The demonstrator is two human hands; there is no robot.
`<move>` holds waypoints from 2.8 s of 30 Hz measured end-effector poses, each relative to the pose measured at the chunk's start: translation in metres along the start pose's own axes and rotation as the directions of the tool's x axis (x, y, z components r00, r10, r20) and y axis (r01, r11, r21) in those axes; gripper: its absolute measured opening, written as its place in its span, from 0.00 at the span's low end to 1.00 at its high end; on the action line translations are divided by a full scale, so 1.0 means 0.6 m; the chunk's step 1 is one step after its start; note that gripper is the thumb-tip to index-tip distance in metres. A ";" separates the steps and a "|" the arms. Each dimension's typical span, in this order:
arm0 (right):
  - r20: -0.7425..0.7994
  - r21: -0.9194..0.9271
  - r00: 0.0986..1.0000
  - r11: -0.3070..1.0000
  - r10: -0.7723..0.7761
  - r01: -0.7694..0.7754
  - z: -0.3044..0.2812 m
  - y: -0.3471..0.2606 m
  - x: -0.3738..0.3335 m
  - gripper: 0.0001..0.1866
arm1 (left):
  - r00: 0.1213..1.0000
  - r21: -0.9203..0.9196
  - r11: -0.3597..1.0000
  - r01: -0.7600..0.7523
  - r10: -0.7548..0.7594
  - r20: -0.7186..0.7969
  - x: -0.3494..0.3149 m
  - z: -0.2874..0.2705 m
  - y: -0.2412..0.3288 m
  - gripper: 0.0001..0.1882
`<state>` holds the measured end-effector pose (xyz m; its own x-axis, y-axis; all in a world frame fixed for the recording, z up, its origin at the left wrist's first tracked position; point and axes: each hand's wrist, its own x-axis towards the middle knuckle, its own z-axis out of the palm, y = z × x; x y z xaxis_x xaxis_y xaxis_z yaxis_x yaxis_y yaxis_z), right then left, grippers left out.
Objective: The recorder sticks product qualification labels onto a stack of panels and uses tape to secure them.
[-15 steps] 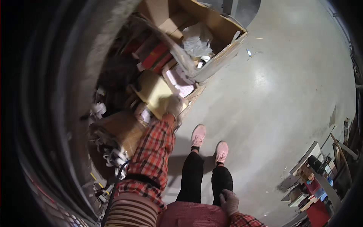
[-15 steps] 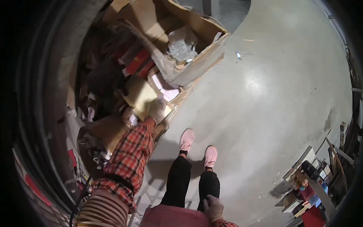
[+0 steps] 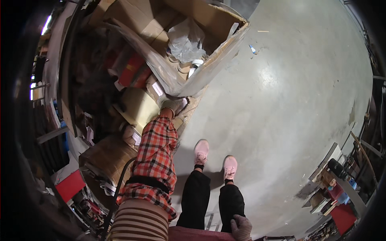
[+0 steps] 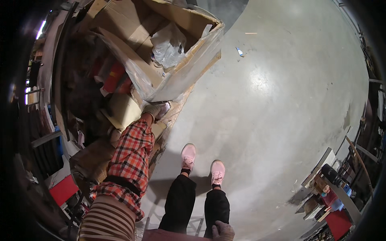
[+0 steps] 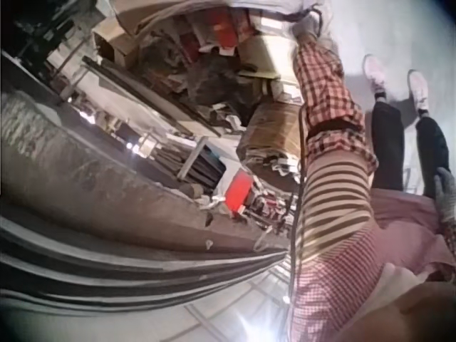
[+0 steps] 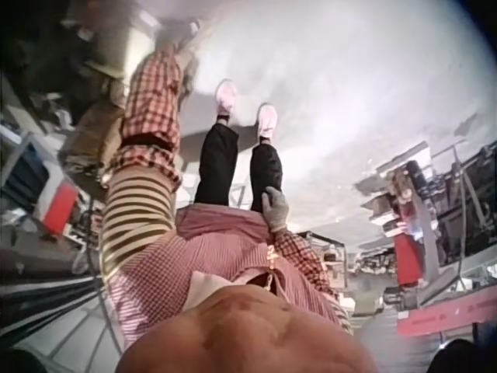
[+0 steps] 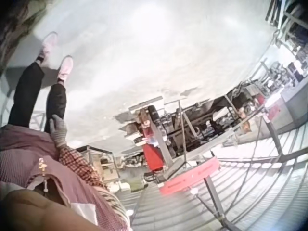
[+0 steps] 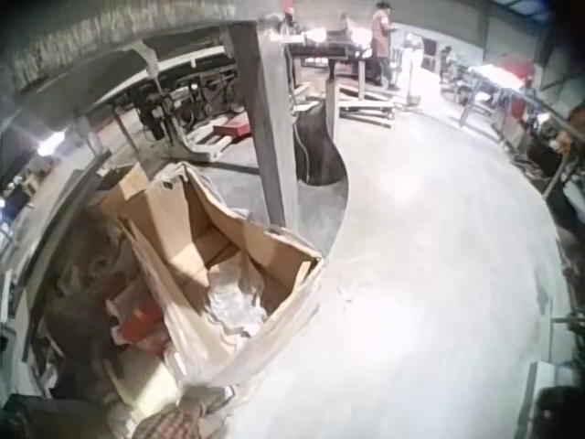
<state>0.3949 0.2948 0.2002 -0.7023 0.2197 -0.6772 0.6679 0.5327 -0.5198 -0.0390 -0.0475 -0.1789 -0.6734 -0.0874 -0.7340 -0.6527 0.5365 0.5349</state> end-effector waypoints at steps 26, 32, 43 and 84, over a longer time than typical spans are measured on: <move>0.342 0.723 0.858 0.691 -0.383 0.021 -0.251 -0.477 -0.042 0.27 | 0.938 -0.746 0.606 -0.277 0.339 -0.073 -1.018 -0.092 0.378 0.16; 0.440 0.665 0.769 0.743 -0.465 0.069 -0.280 -0.532 -0.176 0.21 | 0.903 -0.481 0.765 -0.428 0.340 -0.262 -1.216 -0.223 0.400 0.27; 0.361 0.259 0.203 0.306 -0.910 0.916 -0.205 -0.601 -0.382 0.34 | 0.830 0.449 0.706 -0.547 0.528 0.181 -1.409 -0.320 0.190 0.17; 0.696 0.472 0.530 0.865 -0.484 0.170 0.120 -0.665 -0.562 0.18 | 0.804 -0.298 0.758 -0.579 0.471 -0.363 -1.460 -0.582 -0.001 0.12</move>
<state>0.3830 -0.0507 0.5981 -0.5238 -0.7102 -0.4704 0.5751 0.1125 -0.8103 0.4302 -0.2644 0.6096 -0.9749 -0.1221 -0.1860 -0.2083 0.2070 0.9559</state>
